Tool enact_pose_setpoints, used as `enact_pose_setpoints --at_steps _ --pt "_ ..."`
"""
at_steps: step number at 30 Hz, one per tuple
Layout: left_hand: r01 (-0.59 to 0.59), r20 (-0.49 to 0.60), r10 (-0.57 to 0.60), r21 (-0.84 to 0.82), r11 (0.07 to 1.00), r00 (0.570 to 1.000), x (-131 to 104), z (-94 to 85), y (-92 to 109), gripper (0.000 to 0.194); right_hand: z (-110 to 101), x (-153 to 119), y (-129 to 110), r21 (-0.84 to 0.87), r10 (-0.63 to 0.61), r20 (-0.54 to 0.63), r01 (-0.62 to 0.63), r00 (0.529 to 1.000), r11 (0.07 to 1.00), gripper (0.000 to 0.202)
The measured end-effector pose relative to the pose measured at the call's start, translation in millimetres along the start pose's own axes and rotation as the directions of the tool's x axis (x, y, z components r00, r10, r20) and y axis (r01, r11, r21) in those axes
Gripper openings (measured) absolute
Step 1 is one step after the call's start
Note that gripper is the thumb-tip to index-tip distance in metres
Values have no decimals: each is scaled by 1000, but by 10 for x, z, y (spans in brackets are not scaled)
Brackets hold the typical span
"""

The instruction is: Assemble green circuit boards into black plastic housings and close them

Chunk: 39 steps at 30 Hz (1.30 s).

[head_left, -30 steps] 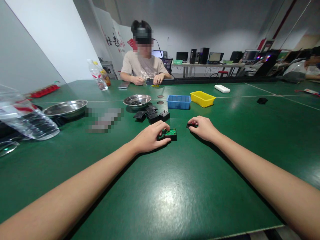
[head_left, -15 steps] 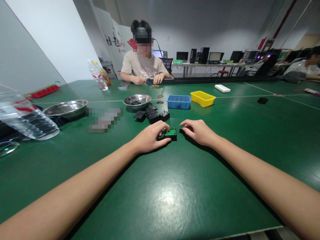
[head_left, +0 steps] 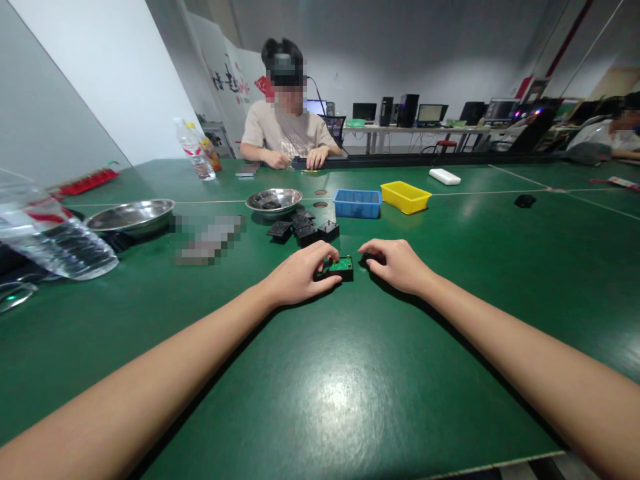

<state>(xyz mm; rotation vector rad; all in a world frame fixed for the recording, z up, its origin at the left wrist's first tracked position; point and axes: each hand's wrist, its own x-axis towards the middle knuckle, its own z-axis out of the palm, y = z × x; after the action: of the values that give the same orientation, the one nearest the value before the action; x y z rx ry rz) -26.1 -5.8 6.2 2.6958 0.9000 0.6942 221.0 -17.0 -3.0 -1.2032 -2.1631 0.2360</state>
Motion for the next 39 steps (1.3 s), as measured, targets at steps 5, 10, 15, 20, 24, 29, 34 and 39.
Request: enact_pose_setpoints --at_steps 5,10,15,20,24,29,34,39 --pt "9 -4 -9 -4 1000 1000 2 4 3 25 -3 2 -34 262 131 -175 -82 976 962 11" --pt "-1 -9 1 0 1000 1000 3 0 6 24 28 2 -73 516 255 -236 -102 938 851 11" --pt "-18 -2 18 0 1000 1000 -2 -3 1 27 26 12 -143 705 342 -173 -126 924 697 24" --pt "-11 10 10 17 1000 1000 -7 -2 9 32 41 12 -201 784 374 -93 -164 923 599 30" --pt "-13 -37 14 25 1000 999 -12 -3 18 38 64 -2 -266 822 387 -56 -178 920 541 30" --pt "-66 -160 70 27 997 985 -23 -10 22 45 80 -31 -359 806 338 -37 -172 940 567 26" --pt "-141 -206 153 71 987 967 -20 -19 27 32 101 -48 -407 784 319 -19 -184 947 593 24" --pt "-170 -190 191 121 978 963 -19 -27 29 30 101 -39 -391 785 340 0 -210 940 582 26"
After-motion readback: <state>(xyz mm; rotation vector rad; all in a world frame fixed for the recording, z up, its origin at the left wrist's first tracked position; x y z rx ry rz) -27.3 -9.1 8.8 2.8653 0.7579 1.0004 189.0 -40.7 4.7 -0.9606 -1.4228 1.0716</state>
